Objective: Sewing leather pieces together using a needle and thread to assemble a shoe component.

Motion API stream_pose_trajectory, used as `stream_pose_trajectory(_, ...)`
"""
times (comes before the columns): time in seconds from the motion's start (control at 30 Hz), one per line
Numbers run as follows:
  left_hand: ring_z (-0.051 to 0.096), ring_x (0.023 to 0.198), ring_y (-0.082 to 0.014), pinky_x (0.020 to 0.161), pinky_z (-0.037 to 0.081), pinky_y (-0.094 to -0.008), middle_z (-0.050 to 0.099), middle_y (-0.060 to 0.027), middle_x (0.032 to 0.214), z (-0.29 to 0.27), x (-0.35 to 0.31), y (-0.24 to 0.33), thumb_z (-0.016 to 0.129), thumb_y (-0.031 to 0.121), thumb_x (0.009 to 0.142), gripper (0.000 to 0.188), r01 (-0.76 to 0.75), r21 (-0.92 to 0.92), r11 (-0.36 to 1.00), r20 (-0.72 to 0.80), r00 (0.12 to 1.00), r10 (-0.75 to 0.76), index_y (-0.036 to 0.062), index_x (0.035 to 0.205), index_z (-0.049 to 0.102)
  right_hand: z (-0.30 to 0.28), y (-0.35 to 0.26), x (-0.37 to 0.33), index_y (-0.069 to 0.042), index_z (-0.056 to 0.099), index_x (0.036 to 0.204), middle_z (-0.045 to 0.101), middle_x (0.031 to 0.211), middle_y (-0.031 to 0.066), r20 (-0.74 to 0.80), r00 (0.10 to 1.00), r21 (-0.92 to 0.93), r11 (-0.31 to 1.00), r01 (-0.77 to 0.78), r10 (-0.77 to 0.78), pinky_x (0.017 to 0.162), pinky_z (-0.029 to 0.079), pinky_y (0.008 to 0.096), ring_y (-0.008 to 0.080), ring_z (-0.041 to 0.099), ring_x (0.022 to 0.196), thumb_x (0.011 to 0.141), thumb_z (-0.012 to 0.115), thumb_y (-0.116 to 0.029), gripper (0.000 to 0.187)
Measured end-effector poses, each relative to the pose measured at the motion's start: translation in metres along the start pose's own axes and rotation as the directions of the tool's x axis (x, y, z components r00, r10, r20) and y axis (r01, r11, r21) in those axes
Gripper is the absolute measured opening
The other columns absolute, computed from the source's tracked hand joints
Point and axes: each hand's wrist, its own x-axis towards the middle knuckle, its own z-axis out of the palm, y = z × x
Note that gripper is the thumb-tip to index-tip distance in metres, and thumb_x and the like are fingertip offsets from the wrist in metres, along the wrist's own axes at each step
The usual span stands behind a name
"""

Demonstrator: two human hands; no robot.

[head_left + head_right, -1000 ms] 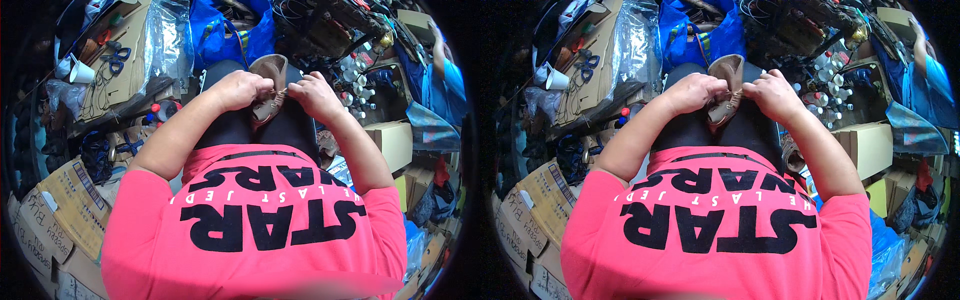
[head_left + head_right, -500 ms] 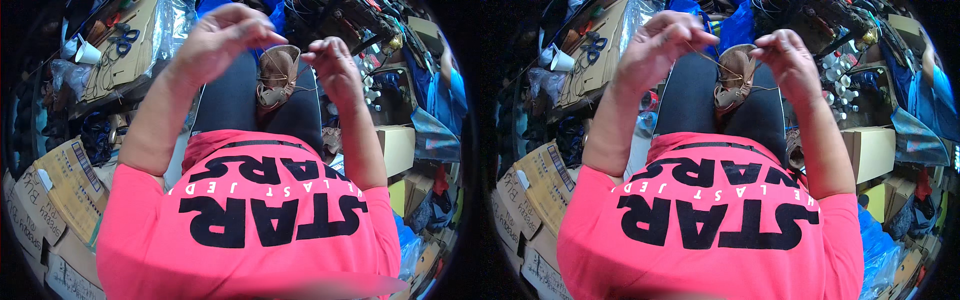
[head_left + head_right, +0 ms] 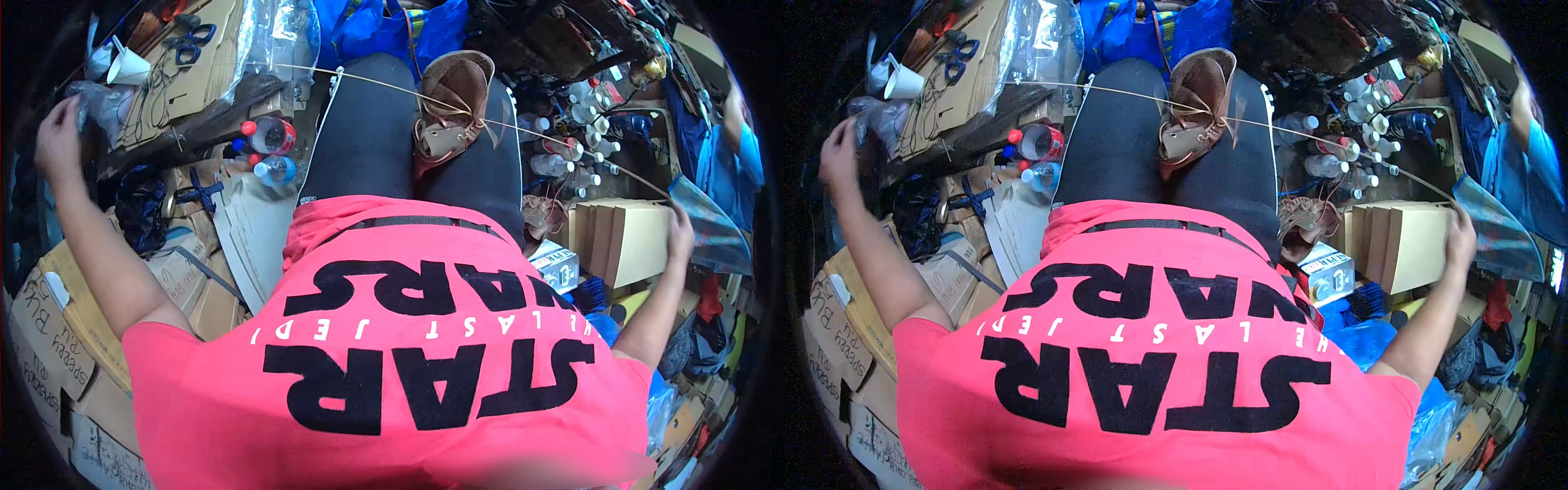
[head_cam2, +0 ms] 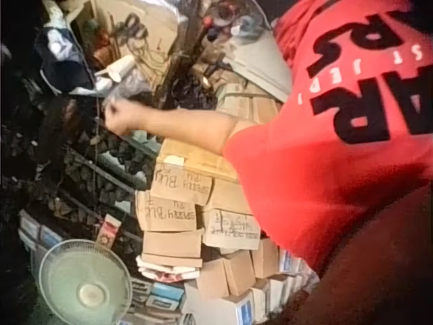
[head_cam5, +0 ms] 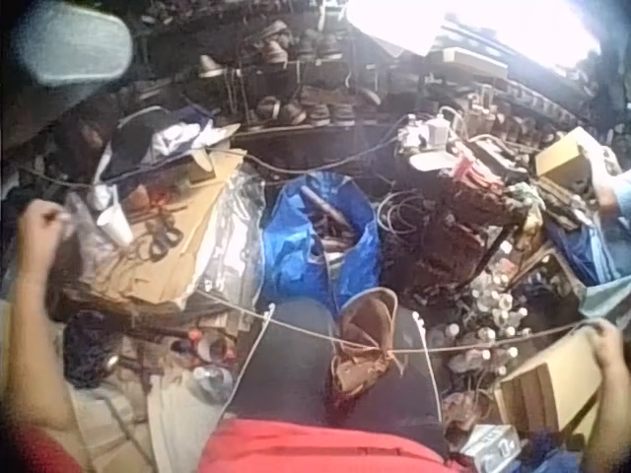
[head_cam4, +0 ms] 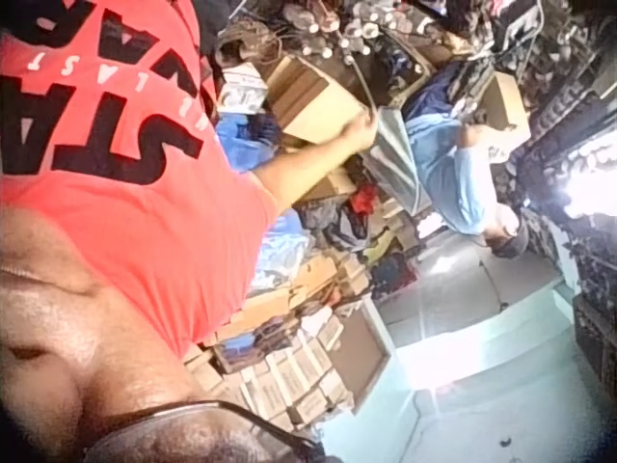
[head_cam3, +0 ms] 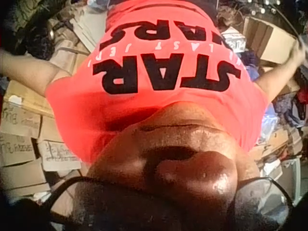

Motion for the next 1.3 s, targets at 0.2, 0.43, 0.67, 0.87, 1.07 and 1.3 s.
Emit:
stream_pose_trajectory(0.2, 0.062, 0.093, -0.0143, 0.085, 0.047, -0.0285, 0.068, -0.0048, 0.104, 0.031, -0.098, 0.161, 0.065, 0.015, 0.086, 0.028, 0.012, -0.666, 0.746, 0.165, 0.977, 0.131, 0.0065, 0.112, 0.066, 0.059, -0.106, -0.023, -0.012, 0.051, 0.134, 0.065, 0.113, 0.0099, 0.096, 0.911, 0.468, 0.826, 0.314, -0.400, 0.092, 0.043, 0.0276, 0.0150, 0.059, 0.103, 0.087, 0.064, -0.019, 0.050)
stream_pose_trajectory(0.43, 0.049, 0.124, -0.0273, 0.103, 0.041, -0.0355, 0.050, -0.0101, 0.135, 0.080, -0.207, 0.331, 0.067, 0.008, 0.078, 0.062, -0.420, -0.860, 0.291, 0.014, 0.550, 0.835, 0.0150, 0.136, 0.047, 0.133, -0.310, -0.136, -0.009, 0.061, 0.114, 0.051, 0.076, -0.0061, 0.346, 0.723, 0.754, 0.636, 0.164, -0.598, 0.061, 0.037, 0.0197, 0.0041, 0.043, 0.068, 0.086, 0.068, -0.017, 0.029)
stream_pose_trajectory(0.67, 0.054, 0.108, -0.0255, 0.091, 0.045, -0.0357, 0.053, -0.0091, 0.123, 0.088, -0.203, 0.364, 0.067, 0.011, 0.080, 0.029, -0.290, -0.915, 0.278, 0.139, 0.422, 0.896, 0.0101, 0.108, 0.059, 0.151, -0.308, -0.124, -0.007, 0.058, 0.083, 0.052, 0.073, -0.0070, 0.459, 0.699, 0.803, 0.593, -0.062, -0.548, 0.061, 0.035, 0.0203, 0.0034, 0.042, 0.068, 0.087, 0.069, -0.021, 0.018)
stream_pose_trajectory(0.87, 0.050, 0.066, -0.0150, 0.061, 0.043, -0.0329, 0.053, -0.0069, 0.069, 0.092, -0.178, 0.323, 0.063, 0.025, 0.087, 0.023, -0.103, -0.926, 0.363, 0.291, 0.419, 0.860, 0.0037, 0.084, 0.054, 0.146, -0.277, -0.107, -0.011, 0.053, 0.075, 0.046, 0.068, -0.0080, 0.417, 0.773, 0.780, 0.625, -0.034, -0.478, 0.057, 0.031, 0.0201, 0.0028, 0.038, 0.064, 0.087, 0.069, -0.025, 0.024)
stream_pose_trajectory(1.07, 0.056, 0.079, -0.0136, 0.074, 0.045, -0.0275, 0.060, -0.0015, 0.085, 0.147, -0.140, 0.192, 0.065, 0.027, 0.086, 0.023, 0.349, -0.798, 0.491, 0.599, 0.545, 0.587, 0.0052, 0.090, 0.061, 0.143, -0.193, -0.076, -0.013, 0.058, 0.083, 0.046, 0.071, -0.0094, 0.460, 0.859, 0.738, 0.634, -0.230, -0.224, 0.055, 0.028, 0.0198, 0.0025, 0.037, 0.061, 0.090, 0.064, -0.032, 0.021)
stream_pose_trajectory(1.3, 0.049, 0.123, -0.0287, 0.106, 0.037, -0.0365, 0.053, -0.0129, 0.132, 0.071, -0.171, 0.341, 0.072, 0.023, 0.078, 0.047, -0.471, -0.809, 0.350, -0.061, 0.661, 0.748, 0.0115, 0.121, 0.059, 0.136, -0.233, -0.073, -0.008, 0.066, 0.114, 0.057, 0.091, -0.0003, 0.234, 0.847, 0.692, 0.694, 0.201, -0.478, 0.064, 0.040, 0.0212, 0.0086, 0.051, 0.073, 0.090, 0.060, -0.015, 0.025)
